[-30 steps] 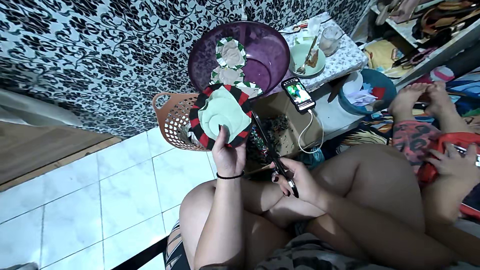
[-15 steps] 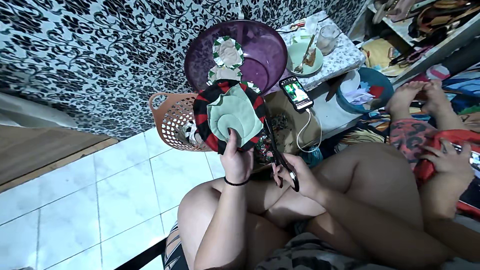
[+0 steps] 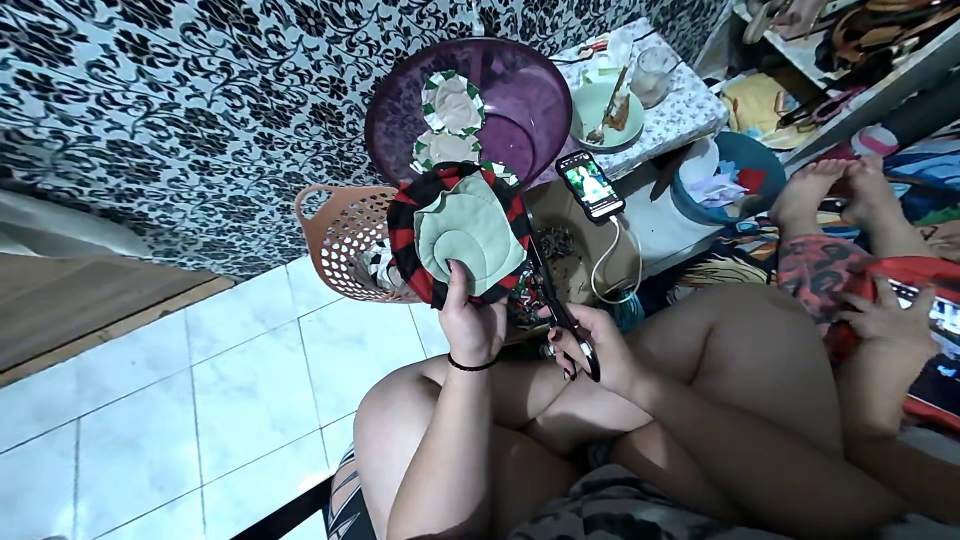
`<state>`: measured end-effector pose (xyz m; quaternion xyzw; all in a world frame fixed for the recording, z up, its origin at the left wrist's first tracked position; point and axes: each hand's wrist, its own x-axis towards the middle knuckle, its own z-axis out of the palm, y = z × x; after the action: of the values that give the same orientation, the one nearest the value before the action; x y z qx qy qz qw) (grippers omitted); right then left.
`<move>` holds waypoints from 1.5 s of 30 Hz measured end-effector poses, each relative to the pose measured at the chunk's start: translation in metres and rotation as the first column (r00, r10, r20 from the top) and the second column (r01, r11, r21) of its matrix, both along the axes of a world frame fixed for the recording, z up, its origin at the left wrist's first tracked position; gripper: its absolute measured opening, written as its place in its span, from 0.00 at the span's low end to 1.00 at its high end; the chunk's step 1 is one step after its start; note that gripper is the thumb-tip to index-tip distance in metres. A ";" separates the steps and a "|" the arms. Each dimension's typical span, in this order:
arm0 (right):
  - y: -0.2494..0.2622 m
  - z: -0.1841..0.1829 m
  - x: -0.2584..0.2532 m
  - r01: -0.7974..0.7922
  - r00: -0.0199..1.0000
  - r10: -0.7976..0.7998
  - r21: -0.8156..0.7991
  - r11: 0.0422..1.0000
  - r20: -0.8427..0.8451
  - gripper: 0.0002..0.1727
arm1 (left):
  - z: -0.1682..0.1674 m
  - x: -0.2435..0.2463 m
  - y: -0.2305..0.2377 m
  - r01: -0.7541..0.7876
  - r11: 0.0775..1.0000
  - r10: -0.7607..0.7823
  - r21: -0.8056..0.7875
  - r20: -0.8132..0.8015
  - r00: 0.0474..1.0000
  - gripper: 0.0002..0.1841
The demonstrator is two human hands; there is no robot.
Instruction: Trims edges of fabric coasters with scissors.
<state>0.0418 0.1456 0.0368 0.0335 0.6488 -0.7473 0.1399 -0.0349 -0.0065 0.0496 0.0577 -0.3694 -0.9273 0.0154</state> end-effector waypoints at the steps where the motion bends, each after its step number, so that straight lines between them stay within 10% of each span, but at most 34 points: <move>1: 0.000 0.000 0.000 -0.003 1.000 0.003 0.008 1.000 0.002 0.22 | 0.001 0.000 0.000 0.006 1.000 -0.006 0.009 0.008 1.000 0.20; 28: -0.001 0.000 0.003 0.033 0.999 -0.031 0.110 0.993 -0.017 0.16 | 0.007 -0.012 -0.028 0.058 0.992 -0.055 0.115 -0.024 0.998 0.24; 36: 0.007 -0.012 -0.002 -0.095 0.989 0.098 0.033 0.995 -0.113 0.37 | 0.006 -0.014 -0.039 0.102 0.987 -0.095 0.124 -0.060 0.994 0.22; 45: 0.009 -0.004 -0.003 -0.024 0.997 0.022 -0.029 0.999 -0.070 0.25 | 0.005 -0.008 -0.036 0.221 0.970 -0.214 0.100 -0.078 0.974 0.21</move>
<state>0.0392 0.1543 0.0326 -0.0021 0.6422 -0.7560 0.1263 -0.0433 -0.0421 0.0546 -0.0134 -0.3219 -0.9435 -0.0771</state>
